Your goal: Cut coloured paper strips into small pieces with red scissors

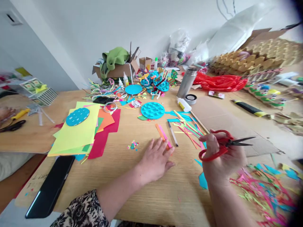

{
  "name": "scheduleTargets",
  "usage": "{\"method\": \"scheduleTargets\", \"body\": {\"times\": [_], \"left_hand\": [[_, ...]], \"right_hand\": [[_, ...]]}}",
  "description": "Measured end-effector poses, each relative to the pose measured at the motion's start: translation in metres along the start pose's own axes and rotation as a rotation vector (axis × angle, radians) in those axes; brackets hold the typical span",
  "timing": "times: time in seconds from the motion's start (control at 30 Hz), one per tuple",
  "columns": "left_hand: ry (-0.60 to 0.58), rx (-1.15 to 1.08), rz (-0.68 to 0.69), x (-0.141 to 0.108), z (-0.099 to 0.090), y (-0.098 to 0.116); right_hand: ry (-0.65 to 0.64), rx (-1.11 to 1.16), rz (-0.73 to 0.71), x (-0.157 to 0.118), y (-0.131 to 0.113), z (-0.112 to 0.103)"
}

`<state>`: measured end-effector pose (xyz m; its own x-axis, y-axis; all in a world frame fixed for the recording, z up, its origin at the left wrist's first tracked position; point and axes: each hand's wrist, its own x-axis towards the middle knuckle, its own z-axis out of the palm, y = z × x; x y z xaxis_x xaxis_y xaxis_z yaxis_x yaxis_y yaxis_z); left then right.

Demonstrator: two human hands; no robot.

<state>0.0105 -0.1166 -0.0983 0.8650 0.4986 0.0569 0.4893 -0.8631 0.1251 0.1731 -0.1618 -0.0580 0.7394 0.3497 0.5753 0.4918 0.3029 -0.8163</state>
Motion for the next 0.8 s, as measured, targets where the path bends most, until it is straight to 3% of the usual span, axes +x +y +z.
{"method": "scheduleTargets", "body": {"times": [0.4,0.8], "left_hand": [[0.073,-0.026,-0.012,-0.007,-0.001,0.011],[0.050,-0.019,0.024,-0.007,0.003,0.008]], "right_hand": [[0.072,0.081,0.082,0.010,0.002,-0.003],[0.061,0.080,0.113,0.009,-0.002,-0.002]]}}
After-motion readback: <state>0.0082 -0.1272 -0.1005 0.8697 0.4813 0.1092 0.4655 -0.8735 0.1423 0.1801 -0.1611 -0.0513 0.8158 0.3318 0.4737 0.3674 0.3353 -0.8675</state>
